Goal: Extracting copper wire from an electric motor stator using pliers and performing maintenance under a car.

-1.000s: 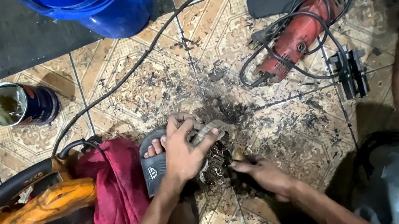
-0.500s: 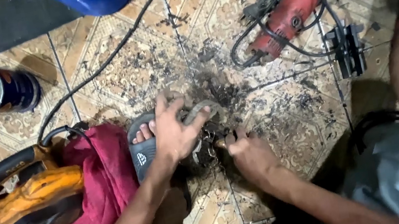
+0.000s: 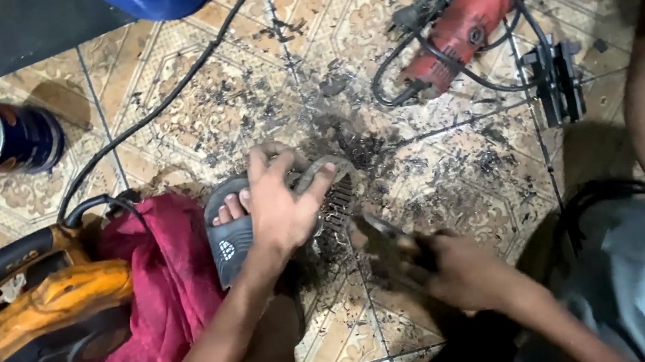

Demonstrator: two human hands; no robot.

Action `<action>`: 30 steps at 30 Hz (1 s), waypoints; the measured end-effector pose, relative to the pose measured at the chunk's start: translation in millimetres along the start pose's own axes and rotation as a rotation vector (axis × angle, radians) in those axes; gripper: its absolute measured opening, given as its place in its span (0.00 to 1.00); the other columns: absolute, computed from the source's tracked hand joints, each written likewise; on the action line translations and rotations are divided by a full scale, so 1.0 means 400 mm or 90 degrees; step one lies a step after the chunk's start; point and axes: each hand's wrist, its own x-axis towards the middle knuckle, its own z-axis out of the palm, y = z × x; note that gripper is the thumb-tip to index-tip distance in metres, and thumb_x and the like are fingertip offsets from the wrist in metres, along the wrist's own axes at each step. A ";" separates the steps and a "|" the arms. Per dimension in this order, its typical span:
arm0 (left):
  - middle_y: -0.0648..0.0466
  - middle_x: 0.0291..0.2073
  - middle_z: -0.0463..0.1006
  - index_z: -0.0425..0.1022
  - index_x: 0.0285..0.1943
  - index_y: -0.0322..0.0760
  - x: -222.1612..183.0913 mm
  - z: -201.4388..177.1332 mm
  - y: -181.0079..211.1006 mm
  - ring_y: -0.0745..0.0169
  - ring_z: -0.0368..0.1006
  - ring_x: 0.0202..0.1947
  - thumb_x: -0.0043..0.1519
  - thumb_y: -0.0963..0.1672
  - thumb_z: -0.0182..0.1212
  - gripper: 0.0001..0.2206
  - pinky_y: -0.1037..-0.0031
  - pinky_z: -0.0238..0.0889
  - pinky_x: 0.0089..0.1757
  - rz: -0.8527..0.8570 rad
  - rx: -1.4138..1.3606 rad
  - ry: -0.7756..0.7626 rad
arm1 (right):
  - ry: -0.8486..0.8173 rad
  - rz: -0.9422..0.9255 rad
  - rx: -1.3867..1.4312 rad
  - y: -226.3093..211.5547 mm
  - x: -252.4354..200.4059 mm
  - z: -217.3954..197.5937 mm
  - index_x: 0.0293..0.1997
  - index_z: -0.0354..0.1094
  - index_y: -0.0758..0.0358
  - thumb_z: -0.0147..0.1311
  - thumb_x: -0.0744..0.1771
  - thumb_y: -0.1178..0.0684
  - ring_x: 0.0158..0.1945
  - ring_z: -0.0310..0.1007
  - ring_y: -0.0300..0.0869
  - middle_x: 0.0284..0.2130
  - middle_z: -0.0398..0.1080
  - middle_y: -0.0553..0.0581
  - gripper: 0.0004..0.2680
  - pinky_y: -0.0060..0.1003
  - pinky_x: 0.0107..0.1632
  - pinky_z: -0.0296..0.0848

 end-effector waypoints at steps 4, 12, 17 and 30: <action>0.48 0.54 0.66 0.78 0.37 0.41 -0.001 -0.004 -0.013 0.37 0.68 0.61 0.54 0.59 0.65 0.22 0.41 0.59 0.58 -0.040 -0.012 -0.003 | -0.059 -0.017 0.140 0.058 0.004 -0.002 0.56 0.74 0.68 0.58 0.64 0.45 0.56 0.75 0.68 0.48 0.76 0.77 0.19 0.57 0.57 0.75; 0.47 0.53 0.65 0.76 0.37 0.40 0.018 -0.007 -0.028 0.35 0.68 0.60 0.56 0.56 0.67 0.18 0.47 0.63 0.57 -0.034 -0.078 0.018 | -0.003 -0.092 0.216 -0.022 0.036 -0.015 0.53 0.73 0.72 0.60 0.65 0.44 0.58 0.73 0.66 0.47 0.76 0.75 0.19 0.57 0.59 0.71; 0.47 0.53 0.65 0.77 0.37 0.40 0.019 -0.009 -0.017 0.37 0.68 0.61 0.56 0.56 0.67 0.19 0.46 0.63 0.56 -0.060 -0.061 -0.002 | 0.054 -0.102 0.170 -0.019 0.045 0.004 0.42 0.75 0.69 0.62 0.64 0.44 0.46 0.79 0.63 0.35 0.77 0.73 0.15 0.52 0.47 0.74; 0.44 0.54 0.66 0.77 0.36 0.39 0.016 -0.006 0.001 0.33 0.68 0.60 0.56 0.55 0.65 0.18 0.39 0.64 0.54 -0.065 -0.065 0.014 | 0.144 -0.302 0.000 0.055 0.115 0.067 0.57 0.70 0.70 0.60 0.62 0.47 0.55 0.72 0.69 0.53 0.68 0.75 0.21 0.59 0.54 0.75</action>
